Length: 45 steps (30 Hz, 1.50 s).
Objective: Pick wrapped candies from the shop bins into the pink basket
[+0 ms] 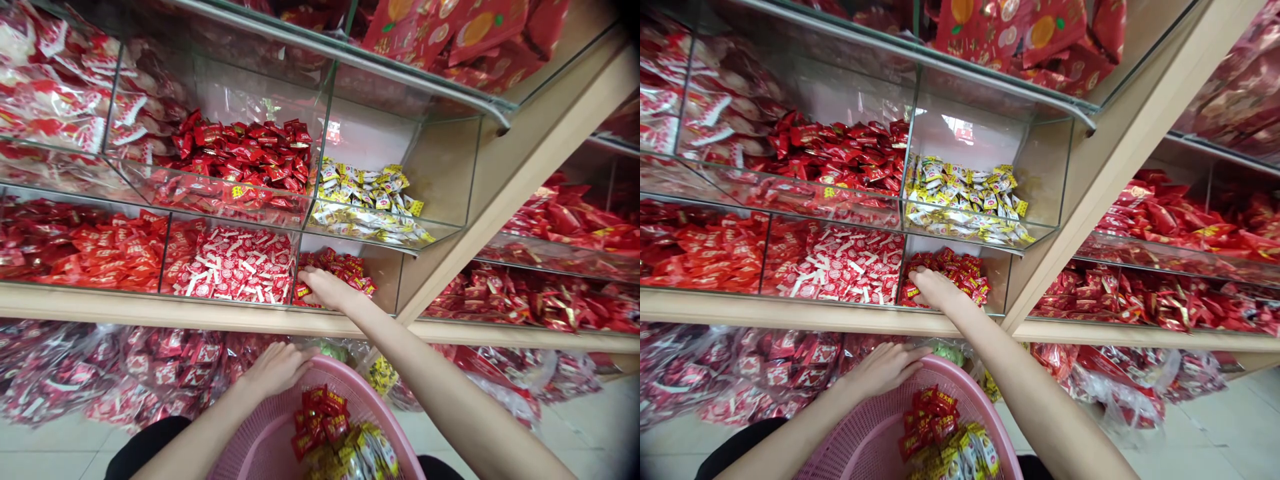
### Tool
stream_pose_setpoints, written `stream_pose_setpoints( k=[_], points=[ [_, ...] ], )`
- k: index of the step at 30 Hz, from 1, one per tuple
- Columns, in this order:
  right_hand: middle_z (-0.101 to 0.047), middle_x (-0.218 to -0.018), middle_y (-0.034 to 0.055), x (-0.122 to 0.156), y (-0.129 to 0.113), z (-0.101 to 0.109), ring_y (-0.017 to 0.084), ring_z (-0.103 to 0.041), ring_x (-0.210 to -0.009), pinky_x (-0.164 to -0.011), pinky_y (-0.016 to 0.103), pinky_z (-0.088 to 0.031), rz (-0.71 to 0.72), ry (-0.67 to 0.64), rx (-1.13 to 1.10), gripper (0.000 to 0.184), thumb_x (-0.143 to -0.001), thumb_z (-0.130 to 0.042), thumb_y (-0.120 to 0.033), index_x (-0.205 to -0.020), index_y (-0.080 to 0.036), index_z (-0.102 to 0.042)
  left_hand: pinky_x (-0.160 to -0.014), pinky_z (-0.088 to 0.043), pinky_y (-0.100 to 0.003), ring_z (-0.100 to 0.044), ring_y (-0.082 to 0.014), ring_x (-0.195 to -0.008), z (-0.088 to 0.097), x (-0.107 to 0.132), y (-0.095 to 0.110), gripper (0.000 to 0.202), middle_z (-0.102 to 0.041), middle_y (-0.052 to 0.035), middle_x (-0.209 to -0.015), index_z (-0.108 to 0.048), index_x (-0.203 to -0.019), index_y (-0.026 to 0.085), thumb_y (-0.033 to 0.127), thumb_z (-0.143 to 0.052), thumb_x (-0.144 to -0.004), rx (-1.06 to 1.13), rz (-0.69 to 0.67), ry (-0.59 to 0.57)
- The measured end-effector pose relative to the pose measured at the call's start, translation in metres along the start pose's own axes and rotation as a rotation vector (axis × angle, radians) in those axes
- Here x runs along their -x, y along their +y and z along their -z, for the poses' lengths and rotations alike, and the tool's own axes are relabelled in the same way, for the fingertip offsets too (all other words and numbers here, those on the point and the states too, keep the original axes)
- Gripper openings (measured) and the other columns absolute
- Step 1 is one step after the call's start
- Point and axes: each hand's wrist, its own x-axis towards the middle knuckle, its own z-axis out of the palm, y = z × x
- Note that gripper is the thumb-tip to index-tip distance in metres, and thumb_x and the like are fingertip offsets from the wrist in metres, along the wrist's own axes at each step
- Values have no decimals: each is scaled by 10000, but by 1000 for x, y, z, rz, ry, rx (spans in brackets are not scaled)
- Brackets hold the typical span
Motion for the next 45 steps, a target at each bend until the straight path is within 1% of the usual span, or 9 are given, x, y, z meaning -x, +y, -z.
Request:
stream_pose_setpoints(
  k=[5,11,20,28,33,36,40,43,45],
  points=[
    [-561,-1078,123,-3,-7,6,234,-615,-901,-727,306,-464,13,-37,117,321,-774,-619,-230,-1074,-146,-543,-729,-495,-345,-653,-247,-887,1,0,1,415,-680,-59,-1026,-426,-1301,349,435,-243,-939,-26,-11,8],
    [-537,-1134,124,-4,-10,7,219,-612,-917,-743,298,-472,66,-47,124,438,-744,-648,-175,-1160,-161,-510,-734,-500,-353,-651,-252,-903,0,0,0,422,-678,-69,-1038,-417,-1313,341,438,-249,-937,-21,-11,7],
    [-613,-944,111,-5,3,4,193,-594,-848,-702,251,-424,61,-7,0,195,-739,-572,-166,-921,-110,-614,-751,-501,-362,-641,-259,-945,0,0,-1,416,-659,-68,-1101,-417,-1312,350,437,-265,-935,11,-5,2],
    [-594,-1012,113,-6,-6,4,193,-598,-876,-691,238,-414,0,-54,8,206,-761,-597,-196,-954,-131,-632,-754,-491,-368,-640,-259,-925,0,0,0,427,-668,-76,-1067,-432,-1308,333,441,-253,-936,8,-1,8],
    [-575,-1034,113,-7,-7,0,192,-604,-852,-672,246,-416,36,-67,39,234,-754,-583,-123,-983,-141,-624,-780,-481,-323,-633,-226,-948,1,0,-1,412,-657,-60,-1099,-435,-1303,333,430,-282,-933,41,-6,0],
    [-579,-999,109,-6,-3,2,181,-595,-830,-686,244,-409,51,-50,18,175,-766,-594,-148,-936,-129,-631,-779,-480,-332,-634,-231,-946,2,0,-2,411,-651,-62,-1114,-441,-1297,335,434,-274,-934,55,-5,-2],
    [-577,-896,87,11,7,22,174,-564,-816,-726,250,-394,52,54,-47,156,-793,-612,-249,-864,-112,-635,-776,-480,-348,-631,-243,-955,2,-1,-2,417,-646,-67,-1126,-437,-1300,338,440,-262,-935,51,-10,-6],
    [-565,-856,56,41,10,46,167,-539,-814,-741,255,-388,26,155,-145,142,-794,-614,-254,-851,-126,-636,-768,-482,-344,-634,-239,-945,1,-1,-2,419,-654,-55,-1106,-411,-1315,351,442,-257,-936,27,-13,-14],
    [-558,-864,38,68,6,55,157,-531,-812,-742,254,-391,17,192,-248,134,-804,-599,-257,-881,-153,-634,-759,-483,-339,-639,-236,-926,1,-1,-1,421,-661,-51,-1082,-399,-1321,355,442,-246,-939,5,-16,-13]
  ],
)
